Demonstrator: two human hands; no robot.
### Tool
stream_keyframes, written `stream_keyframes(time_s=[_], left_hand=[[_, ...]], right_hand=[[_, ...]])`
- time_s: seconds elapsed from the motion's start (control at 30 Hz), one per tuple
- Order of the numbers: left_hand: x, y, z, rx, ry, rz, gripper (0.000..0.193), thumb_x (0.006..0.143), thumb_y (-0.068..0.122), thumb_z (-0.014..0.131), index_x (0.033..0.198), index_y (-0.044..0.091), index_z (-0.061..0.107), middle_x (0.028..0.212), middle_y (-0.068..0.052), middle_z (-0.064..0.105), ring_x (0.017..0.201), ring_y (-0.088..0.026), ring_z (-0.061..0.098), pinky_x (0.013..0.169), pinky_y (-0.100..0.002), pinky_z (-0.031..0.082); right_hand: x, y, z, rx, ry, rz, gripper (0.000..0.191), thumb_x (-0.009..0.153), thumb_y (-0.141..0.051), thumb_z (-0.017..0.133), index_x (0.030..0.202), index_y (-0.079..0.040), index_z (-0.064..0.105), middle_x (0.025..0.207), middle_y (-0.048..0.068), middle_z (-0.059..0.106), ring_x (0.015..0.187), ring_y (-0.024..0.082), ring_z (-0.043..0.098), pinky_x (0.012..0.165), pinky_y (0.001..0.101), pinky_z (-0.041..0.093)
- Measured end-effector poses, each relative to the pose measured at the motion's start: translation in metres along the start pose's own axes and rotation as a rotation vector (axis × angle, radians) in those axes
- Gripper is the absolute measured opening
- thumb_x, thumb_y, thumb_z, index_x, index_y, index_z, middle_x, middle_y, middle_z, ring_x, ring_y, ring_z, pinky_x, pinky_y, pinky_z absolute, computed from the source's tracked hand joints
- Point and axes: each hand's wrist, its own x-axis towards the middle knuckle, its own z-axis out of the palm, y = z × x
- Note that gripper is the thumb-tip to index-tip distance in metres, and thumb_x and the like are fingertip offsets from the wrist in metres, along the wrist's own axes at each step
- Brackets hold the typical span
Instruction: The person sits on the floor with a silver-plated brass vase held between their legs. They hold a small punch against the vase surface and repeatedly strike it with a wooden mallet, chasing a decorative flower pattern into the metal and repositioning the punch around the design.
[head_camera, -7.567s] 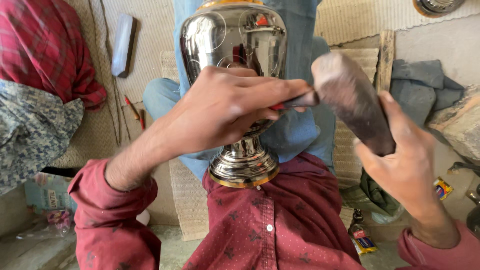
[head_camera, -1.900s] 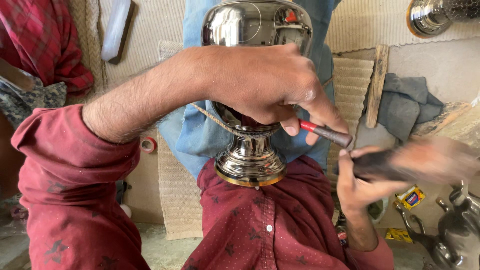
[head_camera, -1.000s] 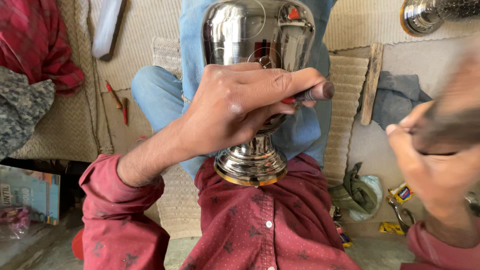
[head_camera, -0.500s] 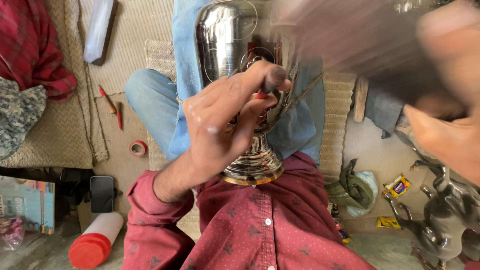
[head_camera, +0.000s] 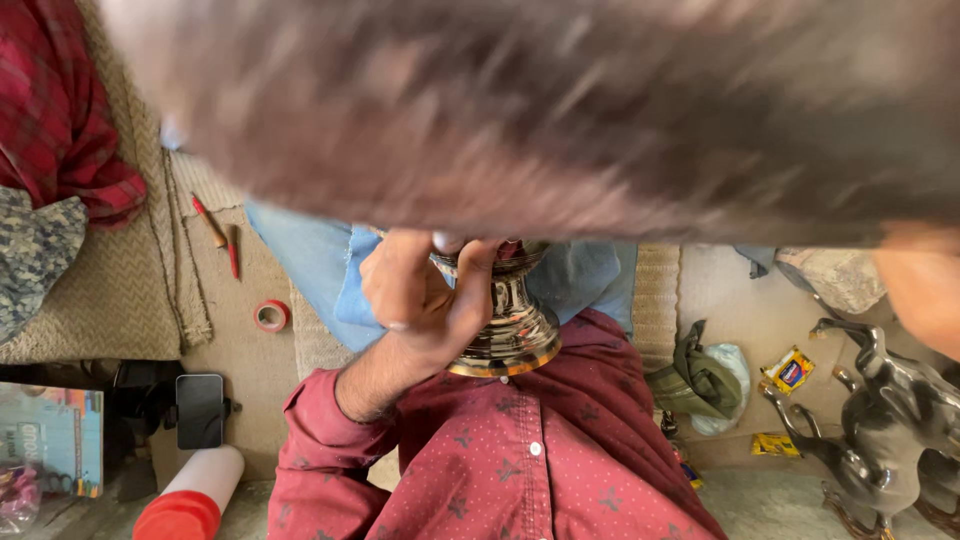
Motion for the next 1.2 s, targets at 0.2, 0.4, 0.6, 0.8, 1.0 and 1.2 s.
stream_keyframes(time_s=[0.2,0.4,0.6,0.8,1.0,1.2], left_hand=[[-0.034,-0.028,0.008,-0.023,0.114,0.107,0.037,0.091,-0.004,0.071,0.122,0.001,0.052,0.108,-0.015,0.066,0.094,-0.029,0.069,0.087,-0.037,0.055],[-0.020,-0.034,-0.007,-0.176,-0.091,-0.066,0.026,0.098,-0.001,0.061,0.121,0.006,0.052,0.116,-0.010,0.067,0.099,-0.025,0.070,0.090,-0.039,0.058],[-0.010,-0.013,-0.023,-0.440,0.050,-0.360,0.042,0.100,-0.006,0.068,0.129,0.010,0.042,0.119,-0.009,0.063,0.099,-0.021,0.067,0.090,-0.038,0.061],[-0.029,-0.022,-0.044,-0.625,0.396,-0.492,0.053,0.101,-0.017,0.066,0.137,0.012,0.039,0.107,-0.012,0.058,0.087,-0.020,0.066,0.079,-0.048,0.066],[-0.081,-0.036,-0.036,-0.817,0.252,-0.668,0.055,0.092,-0.016,0.067,0.132,0.011,0.041,0.104,-0.012,0.058,0.089,-0.024,0.069,0.081,-0.050,0.067],[-0.091,-0.046,-0.033,-1.063,0.192,-0.700,0.055,0.088,-0.013,0.074,0.128,0.010,0.044,0.101,-0.011,0.057,0.083,-0.025,0.069,0.074,-0.048,0.065]], right_hand=[[0.004,-0.011,0.006,-0.061,-0.007,-0.056,0.080,0.069,-0.002,0.077,0.141,-0.031,0.056,0.086,0.010,0.057,0.063,0.022,0.047,0.061,0.0387,0.041],[0.000,-0.020,-0.002,-0.140,-0.029,-0.035,0.089,0.063,-0.005,0.082,0.139,-0.042,0.056,0.083,0.006,0.058,0.062,0.023,0.046,0.061,0.0390,0.043],[-0.013,-0.026,0.017,-0.092,-0.070,0.101,0.097,0.055,-0.001,0.080,0.145,-0.030,0.058,0.081,0.006,0.062,0.061,0.024,0.053,0.056,0.0393,0.047],[-0.023,-0.063,0.124,0.575,0.153,0.311,0.075,0.059,0.002,0.080,0.131,-0.011,0.065,0.098,0.009,0.073,0.078,0.025,0.073,0.066,0.0353,0.059],[-0.071,-0.098,0.188,0.841,0.177,0.339,0.058,0.065,-0.001,0.082,0.121,-0.004,0.064,0.125,0.016,0.072,0.112,0.031,0.075,0.091,0.0372,0.061],[-0.081,-0.111,0.167,1.015,-0.023,0.356,0.054,0.065,0.000,0.080,0.117,-0.005,0.068,0.152,0.026,0.053,0.113,0.037,0.073,0.088,0.0354,0.060]])
